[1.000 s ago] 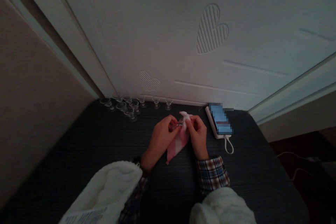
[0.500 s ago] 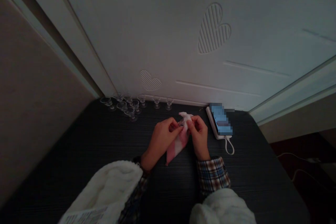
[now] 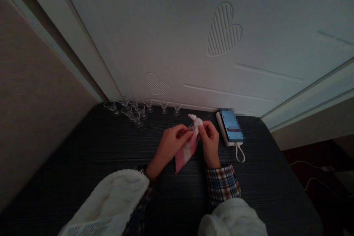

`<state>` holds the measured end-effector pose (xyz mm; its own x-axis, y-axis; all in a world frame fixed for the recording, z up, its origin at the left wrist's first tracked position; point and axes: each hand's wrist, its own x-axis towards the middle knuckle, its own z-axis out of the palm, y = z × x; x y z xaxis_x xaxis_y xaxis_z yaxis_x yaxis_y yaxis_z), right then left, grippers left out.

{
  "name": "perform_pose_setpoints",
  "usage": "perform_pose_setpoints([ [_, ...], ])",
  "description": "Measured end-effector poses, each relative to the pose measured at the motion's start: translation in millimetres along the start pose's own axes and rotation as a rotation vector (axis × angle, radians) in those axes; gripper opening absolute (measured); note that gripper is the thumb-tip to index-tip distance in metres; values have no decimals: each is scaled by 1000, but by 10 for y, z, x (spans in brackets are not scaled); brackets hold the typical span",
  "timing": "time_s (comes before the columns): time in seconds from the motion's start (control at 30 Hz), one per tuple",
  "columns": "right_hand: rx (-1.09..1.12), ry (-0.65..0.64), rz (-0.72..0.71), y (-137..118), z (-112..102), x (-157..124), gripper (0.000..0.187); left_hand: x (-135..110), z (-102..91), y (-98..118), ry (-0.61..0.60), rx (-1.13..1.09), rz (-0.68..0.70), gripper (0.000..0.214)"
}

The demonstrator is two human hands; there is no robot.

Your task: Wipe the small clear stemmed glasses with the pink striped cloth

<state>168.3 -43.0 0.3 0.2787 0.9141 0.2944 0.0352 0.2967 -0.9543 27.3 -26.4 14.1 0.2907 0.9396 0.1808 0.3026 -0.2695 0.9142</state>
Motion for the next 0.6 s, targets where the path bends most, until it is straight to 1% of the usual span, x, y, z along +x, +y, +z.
perform_pose_setpoints([
  [0.07, -2, 37, 10, 18, -8, 12, 23, 3, 12, -23, 23, 12, 29, 23],
  [0.13, -7, 88, 8, 40, -19, 26, 25, 4, 28, -42, 46, -3, 40, 37],
  [0.2, -6, 124, 8, 58, -29, 38, 26, 6, 39, -52, 54, -13, 39, 46],
  [0.27, 3, 140, 14, 66, -33, 44, 27, 9, 41, -52, 48, -12, 32, 45],
  [0.37, 2, 142, 16, 60, -27, 36, 26, 12, 21, -37, 53, 2, 23, 38],
  [0.5, -17, 139, 14, 38, -9, 20, 24, 10, -9, -27, 74, 14, 38, 27],
  [0.6, -21, 150, 6, 27, 0, 17, 24, 10, -17, -41, 77, -5, 39, 24],
])
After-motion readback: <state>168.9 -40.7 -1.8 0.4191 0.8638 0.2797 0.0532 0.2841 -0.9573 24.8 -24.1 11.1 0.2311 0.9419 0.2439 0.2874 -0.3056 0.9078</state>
